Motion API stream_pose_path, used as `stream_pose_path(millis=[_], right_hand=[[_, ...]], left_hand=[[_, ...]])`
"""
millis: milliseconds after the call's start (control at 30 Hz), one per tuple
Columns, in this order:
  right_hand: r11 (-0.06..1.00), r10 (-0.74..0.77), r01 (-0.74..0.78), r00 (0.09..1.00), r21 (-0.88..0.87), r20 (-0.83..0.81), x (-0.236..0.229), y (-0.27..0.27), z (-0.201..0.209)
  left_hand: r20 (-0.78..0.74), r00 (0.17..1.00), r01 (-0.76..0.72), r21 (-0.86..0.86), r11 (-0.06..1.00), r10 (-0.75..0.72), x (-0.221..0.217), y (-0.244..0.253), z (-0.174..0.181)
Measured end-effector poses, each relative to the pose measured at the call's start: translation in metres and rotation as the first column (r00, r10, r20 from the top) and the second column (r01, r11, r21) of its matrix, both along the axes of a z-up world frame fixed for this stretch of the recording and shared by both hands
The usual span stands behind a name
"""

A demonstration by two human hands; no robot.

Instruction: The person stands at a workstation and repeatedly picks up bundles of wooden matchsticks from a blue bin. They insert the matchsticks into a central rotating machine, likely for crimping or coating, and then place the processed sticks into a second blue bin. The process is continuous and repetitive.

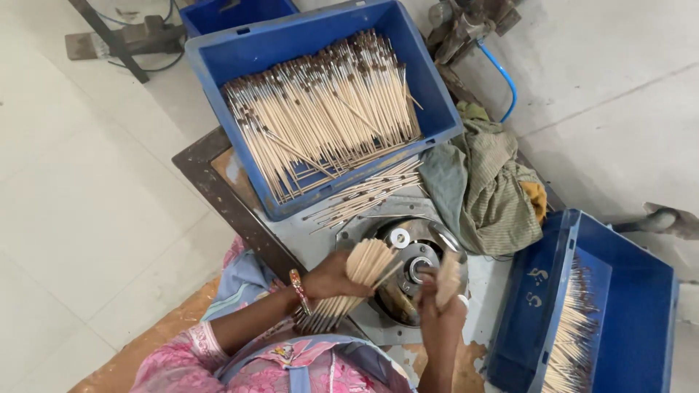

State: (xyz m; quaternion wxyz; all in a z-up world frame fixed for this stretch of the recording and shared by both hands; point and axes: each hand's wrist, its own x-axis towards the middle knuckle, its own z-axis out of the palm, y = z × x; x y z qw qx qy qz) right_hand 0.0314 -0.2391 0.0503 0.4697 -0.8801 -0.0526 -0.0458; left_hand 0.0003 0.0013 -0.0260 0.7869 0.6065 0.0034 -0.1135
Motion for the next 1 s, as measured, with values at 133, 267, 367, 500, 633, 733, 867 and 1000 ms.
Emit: stream_pose_path(millis=[133,267,367,500,633,733,867,1000], right_hand=[[0.957,0.117,-0.182,0.954,-0.224,-0.276,-0.007,-0.009,0.000],[0.976,-0.020,0.047,0.992,0.213,-0.128,-0.004,-0.051,0.009],[0.912,-0.181,0.098,0.968,-0.399,-0.176,0.025,-0.032,0.006],[0.905,-0.023,0.013,1.000,-0.426,-0.018,0.027,-0.017,-0.032],[0.865,-0.036,0.063,0.997,-0.499,0.063,0.025,-0.023,-0.061],[0.921,-0.029,0.041,0.999,-0.388,0.037,0.010,-0.027,-0.051],[0.989,0.145,-0.149,0.970,-0.003,-0.194,-0.015,0.019,0.016],[0.950,0.245,-0.276,0.948,-0.143,-0.201,-0.015,0.010,0.032]], left_hand=[[0.254,0.948,0.118,0.287,0.951,-0.194,0.016,0.000,0.034],[0.005,0.997,0.081,0.066,0.995,-0.082,0.020,-0.013,0.000],[-0.076,0.997,0.002,0.103,0.995,0.006,0.025,-0.004,0.004],[-0.517,0.848,-0.075,-0.341,0.937,-0.120,0.003,0.003,-0.008],[-0.564,0.822,-0.114,-0.296,0.948,-0.078,-0.012,0.015,-0.022],[-0.547,0.831,-0.053,-0.259,0.964,-0.101,-0.018,0.012,-0.020],[-0.283,0.949,0.114,-0.097,0.989,-0.137,-0.011,0.006,0.018],[0.076,0.954,0.282,0.090,0.955,-0.289,0.005,0.010,0.021]])
